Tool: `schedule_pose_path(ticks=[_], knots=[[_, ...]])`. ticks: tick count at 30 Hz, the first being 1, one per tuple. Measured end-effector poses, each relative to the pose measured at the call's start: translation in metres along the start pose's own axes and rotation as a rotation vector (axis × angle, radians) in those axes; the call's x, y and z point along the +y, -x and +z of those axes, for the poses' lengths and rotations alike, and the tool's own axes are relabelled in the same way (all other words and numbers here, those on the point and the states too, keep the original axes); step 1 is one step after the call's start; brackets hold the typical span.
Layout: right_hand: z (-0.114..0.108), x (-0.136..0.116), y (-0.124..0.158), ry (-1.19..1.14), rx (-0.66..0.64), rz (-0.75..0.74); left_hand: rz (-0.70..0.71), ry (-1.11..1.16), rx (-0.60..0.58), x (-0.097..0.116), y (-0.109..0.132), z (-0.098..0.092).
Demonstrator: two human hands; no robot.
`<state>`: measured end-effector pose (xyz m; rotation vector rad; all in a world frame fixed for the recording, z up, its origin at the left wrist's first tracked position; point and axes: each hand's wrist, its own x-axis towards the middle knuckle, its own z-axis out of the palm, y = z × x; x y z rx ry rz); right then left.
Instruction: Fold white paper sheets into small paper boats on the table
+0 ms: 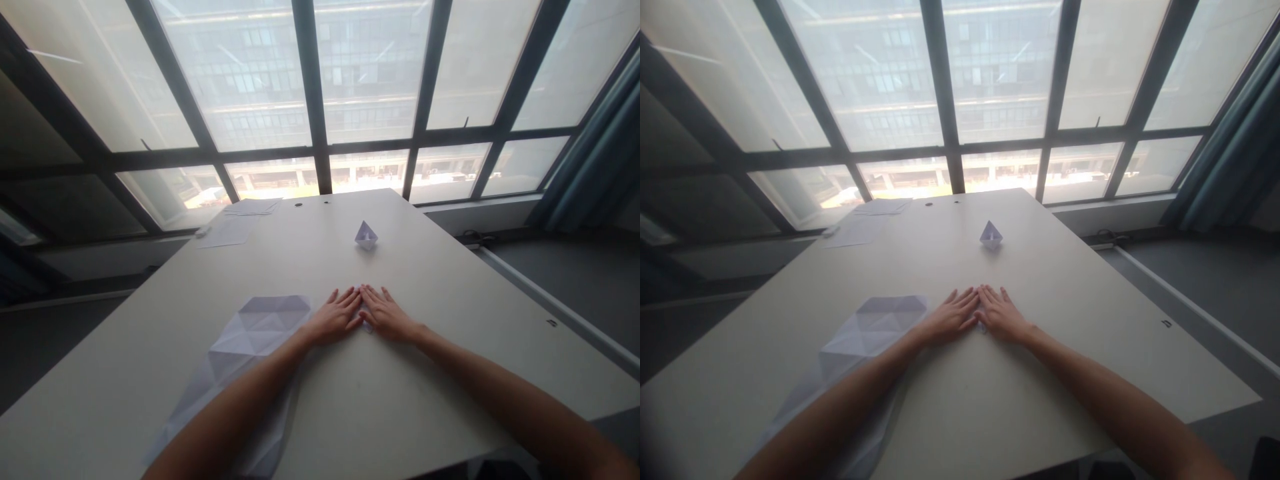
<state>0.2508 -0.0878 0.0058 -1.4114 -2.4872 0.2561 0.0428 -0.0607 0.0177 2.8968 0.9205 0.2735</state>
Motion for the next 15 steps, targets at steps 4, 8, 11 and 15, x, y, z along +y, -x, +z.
schedule_pose_path(ticks=[4, 8, 11, 15], knots=[[-0.002, 0.004, 0.003, 0.016, -0.067, 0.017, -0.034, -0.018, -0.031, -0.002, 0.001, 0.001], [-0.005, 0.009, 0.006, 0.037, -0.088, 0.066, -0.109, -0.044, -0.071, -0.005, 0.003, 0.002], [-0.004, 0.012, 0.007, 0.05, -0.088, 0.117, -0.183, -0.053, -0.085, -0.007, 0.005, 0.002], [-0.003, 0.02, 0.009, 0.059, -0.085, 0.198, -0.222, -0.044, -0.092, -0.008, 0.007, 0.001]])
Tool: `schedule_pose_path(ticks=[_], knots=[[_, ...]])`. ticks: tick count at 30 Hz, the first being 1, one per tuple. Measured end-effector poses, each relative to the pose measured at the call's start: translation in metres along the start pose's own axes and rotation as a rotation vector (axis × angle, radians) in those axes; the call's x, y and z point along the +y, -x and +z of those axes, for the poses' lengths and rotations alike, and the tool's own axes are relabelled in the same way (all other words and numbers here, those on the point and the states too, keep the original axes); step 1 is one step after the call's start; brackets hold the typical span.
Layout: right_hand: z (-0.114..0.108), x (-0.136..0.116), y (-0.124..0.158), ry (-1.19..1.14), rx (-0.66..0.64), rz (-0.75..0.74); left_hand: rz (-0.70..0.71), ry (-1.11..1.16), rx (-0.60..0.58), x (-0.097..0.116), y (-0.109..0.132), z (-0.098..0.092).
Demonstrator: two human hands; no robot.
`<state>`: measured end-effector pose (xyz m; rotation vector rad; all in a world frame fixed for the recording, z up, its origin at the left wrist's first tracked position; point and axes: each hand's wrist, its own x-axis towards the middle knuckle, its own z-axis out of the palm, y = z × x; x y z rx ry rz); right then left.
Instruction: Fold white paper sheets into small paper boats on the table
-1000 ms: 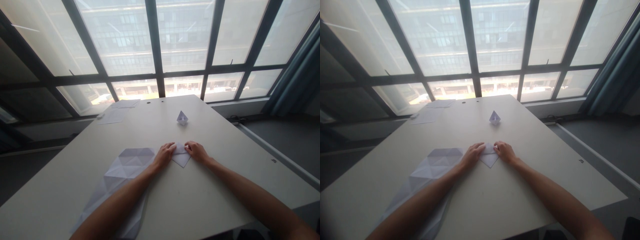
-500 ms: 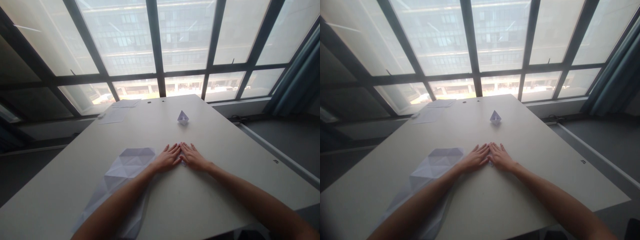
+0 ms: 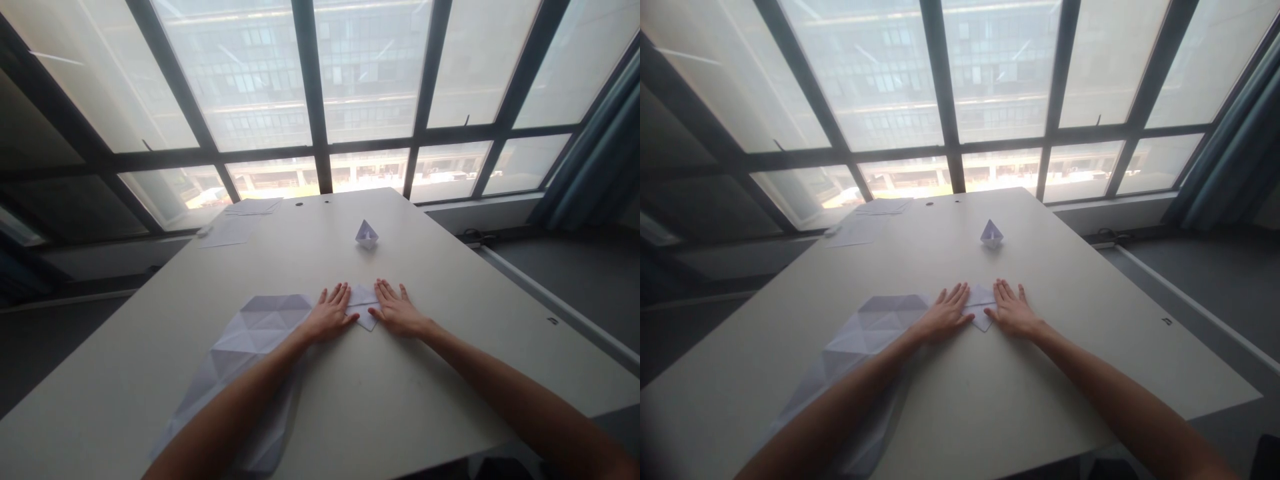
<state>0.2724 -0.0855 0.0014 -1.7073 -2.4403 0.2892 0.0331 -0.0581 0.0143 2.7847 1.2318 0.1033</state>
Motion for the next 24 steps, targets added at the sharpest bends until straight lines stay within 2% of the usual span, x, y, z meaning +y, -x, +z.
schedule_pose_path(ticks=[4, 7, 9, 11, 16, 24], knots=[[-0.003, 0.014, -0.004, -0.049, 0.042, 0.122, -0.008, 0.009, -0.003, 0.001, 0.0, 0.0], [-0.009, 0.024, -0.011, -0.162, 0.213, 0.22, -0.021, 0.008, 0.0, 0.002, 0.001, 0.0], [-0.013, 0.026, -0.014, -0.241, 0.349, 0.183, -0.027, 0.011, 0.008, 0.003, 0.001, 0.0], [-0.015, 0.024, -0.016, -0.3, 0.42, 0.086, -0.031, 0.016, 0.018, 0.004, 0.001, -0.001], [-0.015, 0.007, -0.011, -0.284, 0.362, 0.005, -0.026, 0.027, 0.031, 0.004, 0.001, 0.001], [-0.012, -0.009, -0.008, -0.184, 0.304, 0.1, 0.089, 0.076, 0.056, 0.004, -0.002, 0.002]])
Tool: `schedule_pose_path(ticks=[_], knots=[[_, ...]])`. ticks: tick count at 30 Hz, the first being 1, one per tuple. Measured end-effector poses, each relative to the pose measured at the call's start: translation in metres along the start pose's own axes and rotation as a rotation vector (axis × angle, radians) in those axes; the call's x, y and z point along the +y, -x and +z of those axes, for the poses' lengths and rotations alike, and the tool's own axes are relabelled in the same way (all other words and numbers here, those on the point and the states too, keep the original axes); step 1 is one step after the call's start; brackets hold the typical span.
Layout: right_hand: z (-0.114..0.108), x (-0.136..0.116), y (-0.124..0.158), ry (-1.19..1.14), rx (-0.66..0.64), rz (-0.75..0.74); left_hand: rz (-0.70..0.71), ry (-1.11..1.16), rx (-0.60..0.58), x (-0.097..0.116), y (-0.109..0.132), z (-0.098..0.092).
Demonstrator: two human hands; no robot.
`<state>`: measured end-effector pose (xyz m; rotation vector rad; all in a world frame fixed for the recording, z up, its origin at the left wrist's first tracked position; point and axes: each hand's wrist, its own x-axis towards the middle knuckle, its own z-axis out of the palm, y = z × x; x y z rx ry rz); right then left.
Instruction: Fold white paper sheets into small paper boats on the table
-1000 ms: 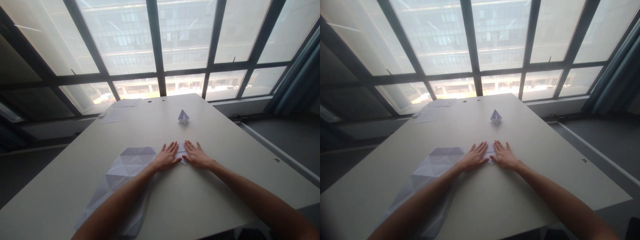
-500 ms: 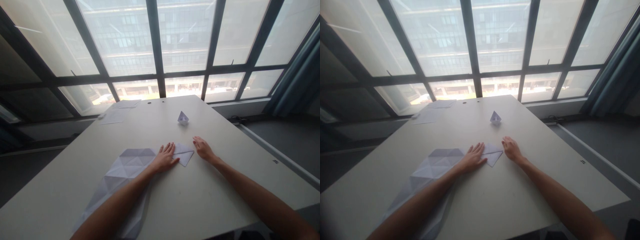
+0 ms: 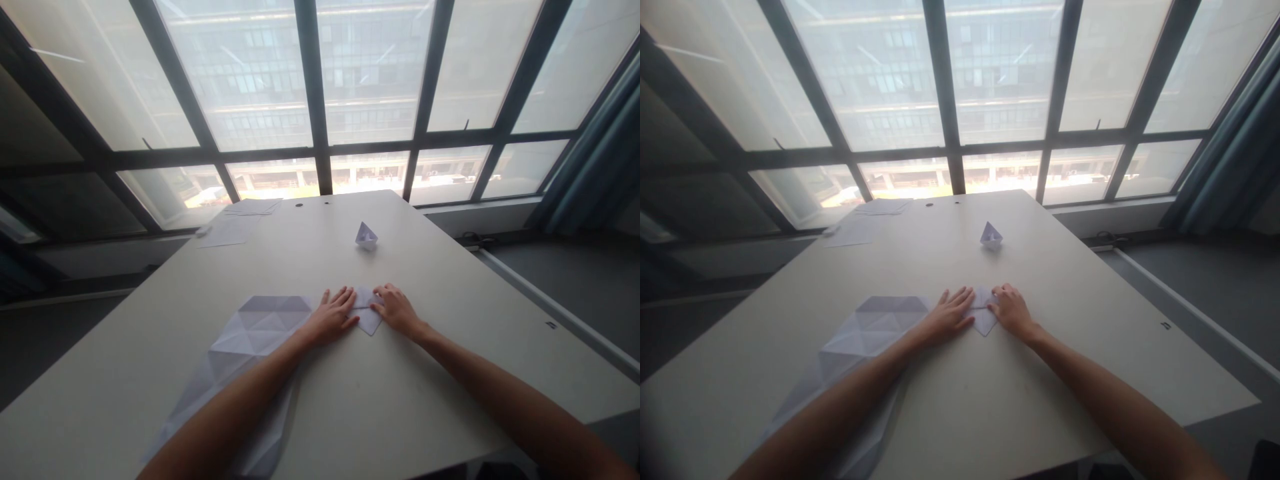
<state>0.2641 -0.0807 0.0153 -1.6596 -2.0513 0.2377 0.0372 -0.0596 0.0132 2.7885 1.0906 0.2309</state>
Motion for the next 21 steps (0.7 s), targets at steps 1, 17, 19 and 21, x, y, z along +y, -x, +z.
schedule_pose_path(ticks=[1, 17, 19, 21], knots=[[0.0011, 0.0003, -0.0004, -0.016, 0.001, 0.014, 0.01, 0.014, 0.01, -0.0004, -0.0002, 0.0003], [0.0029, 0.0033, -0.0087, -0.603, 0.08, 0.065, -0.024, 0.42, 0.34, -0.0022, -0.0075, -0.0023], [0.0016, 0.0023, -0.0093, -0.728, 0.084, 0.065, -0.045, 0.534, 0.385, -0.0015, -0.0084, -0.0035], [0.0006, 0.0012, -0.0091, -0.807, 0.09, 0.077, -0.076, 0.66, 0.413, -0.0012, -0.009, -0.0038]])
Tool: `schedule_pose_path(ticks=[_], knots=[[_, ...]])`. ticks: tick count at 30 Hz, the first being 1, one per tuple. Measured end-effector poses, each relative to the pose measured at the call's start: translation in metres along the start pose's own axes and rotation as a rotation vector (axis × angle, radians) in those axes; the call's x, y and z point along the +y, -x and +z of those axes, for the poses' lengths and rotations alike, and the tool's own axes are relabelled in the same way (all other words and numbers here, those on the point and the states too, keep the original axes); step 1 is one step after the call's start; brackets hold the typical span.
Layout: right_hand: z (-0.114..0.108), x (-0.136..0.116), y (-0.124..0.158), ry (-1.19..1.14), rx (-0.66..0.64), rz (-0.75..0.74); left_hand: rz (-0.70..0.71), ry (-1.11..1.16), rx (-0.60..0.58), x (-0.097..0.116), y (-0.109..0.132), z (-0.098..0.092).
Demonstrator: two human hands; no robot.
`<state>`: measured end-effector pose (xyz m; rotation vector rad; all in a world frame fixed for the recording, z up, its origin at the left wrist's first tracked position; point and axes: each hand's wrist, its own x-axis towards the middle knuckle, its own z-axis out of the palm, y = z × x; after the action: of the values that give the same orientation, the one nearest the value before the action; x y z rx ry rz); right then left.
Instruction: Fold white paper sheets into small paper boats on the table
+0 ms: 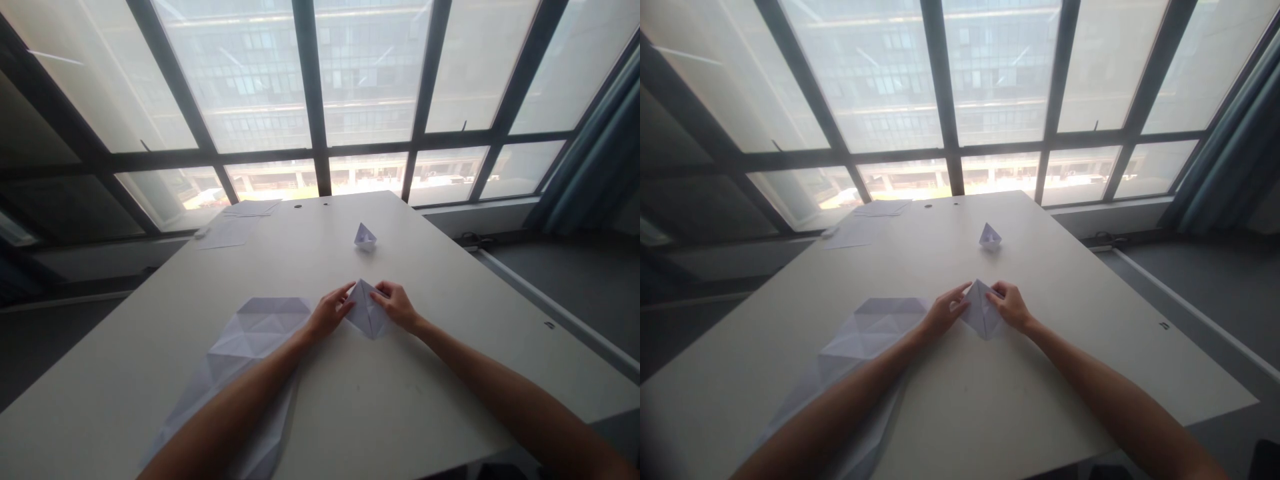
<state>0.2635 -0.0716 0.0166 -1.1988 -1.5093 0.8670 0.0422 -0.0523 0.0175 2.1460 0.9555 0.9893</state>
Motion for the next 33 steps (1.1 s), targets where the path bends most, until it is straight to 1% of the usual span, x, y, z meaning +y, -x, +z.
schedule_pose_path(ticks=[4, 5, 7, 10, 13, 20, 23, 28, 33], knots=[[0.001, -0.002, 0.002, -0.146, 0.042, 0.035, -0.091, 0.325, 0.004, 0.0, -0.001, 0.001], [0.001, -0.003, 0.003, -0.181, 0.05, 0.043, -0.106, 0.382, 0.012, 0.001, -0.001, 0.002], [0.001, -0.004, 0.004, -0.229, 0.056, 0.041, -0.133, 0.428, 0.052, 0.002, -0.002, 0.002], [0.0, -0.005, 0.003, -0.245, 0.054, -0.003, -0.149, 0.408, 0.138, 0.005, -0.004, 0.001], [-0.001, -0.006, 0.003, -0.224, 0.064, -0.048, -0.135, 0.391, 0.17, 0.005, -0.006, -0.002], [0.0, 0.0, 0.002, -0.161, 0.077, -0.03, -0.112, 0.458, 0.124, -0.003, -0.006, -0.001], [0.0, 0.002, 0.001, -0.144, 0.095, -0.061, -0.102, 0.431, 0.099, -0.005, -0.006, 0.0], [-0.002, 0.003, 0.0, -0.055, 0.101, -0.074, -0.095, 0.363, 0.095, -0.006, -0.006, 0.001], [-0.003, 0.008, -0.003, 0.002, 0.065, -0.064, -0.106, 0.267, 0.062, -0.005, -0.007, 0.001]])
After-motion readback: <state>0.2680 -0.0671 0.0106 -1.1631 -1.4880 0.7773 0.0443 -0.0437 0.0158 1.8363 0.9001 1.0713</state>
